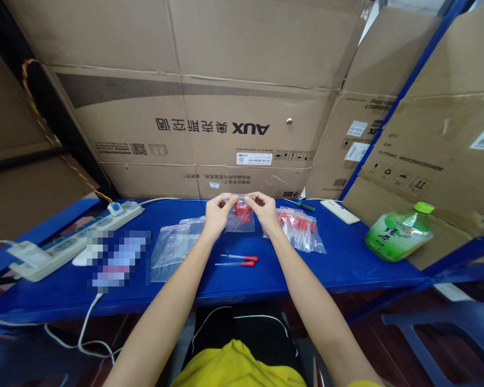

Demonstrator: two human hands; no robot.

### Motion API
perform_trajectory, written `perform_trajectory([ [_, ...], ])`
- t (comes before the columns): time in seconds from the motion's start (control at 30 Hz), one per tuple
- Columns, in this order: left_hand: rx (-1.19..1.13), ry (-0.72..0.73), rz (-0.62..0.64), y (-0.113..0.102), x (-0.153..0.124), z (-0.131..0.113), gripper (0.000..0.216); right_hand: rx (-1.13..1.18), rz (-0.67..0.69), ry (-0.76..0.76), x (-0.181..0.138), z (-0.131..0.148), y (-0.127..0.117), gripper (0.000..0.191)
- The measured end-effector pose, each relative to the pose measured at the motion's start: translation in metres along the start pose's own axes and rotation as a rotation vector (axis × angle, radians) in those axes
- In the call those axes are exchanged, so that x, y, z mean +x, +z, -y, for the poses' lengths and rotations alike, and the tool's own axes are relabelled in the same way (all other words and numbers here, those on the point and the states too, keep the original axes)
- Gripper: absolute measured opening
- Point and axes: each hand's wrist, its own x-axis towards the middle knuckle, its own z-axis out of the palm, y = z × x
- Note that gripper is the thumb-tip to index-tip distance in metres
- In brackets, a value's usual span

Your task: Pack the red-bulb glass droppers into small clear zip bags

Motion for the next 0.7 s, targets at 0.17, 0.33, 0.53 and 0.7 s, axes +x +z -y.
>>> perform_trajectory([
  [0.17,0.009,0.011,0.022,-0.0001,0.0006,0.0036,0.036,-0.039,0.004,-0.002,0.0008,-0.0027,-0.0006,0.036],
  [0.33,0.022,0.002,0.053,0.0012,-0.0008,0.0001,0.036,-0.047,0.000,0.007,0.0005,0.0014,-0.0015,0.037],
  [0.53,0.026,0.026,0.072,0.0014,-0.0005,-0.0032,0.035,-0.003,0.028,0.008,-0.0012,0.0060,0.0009,0.033],
  [0.7,0.055,0.050,0.071,-0.0001,0.0007,0.0011,0.033,-0.012,0.038,-0.005,-0.0028,0.0071,0.0021,0.028],
])
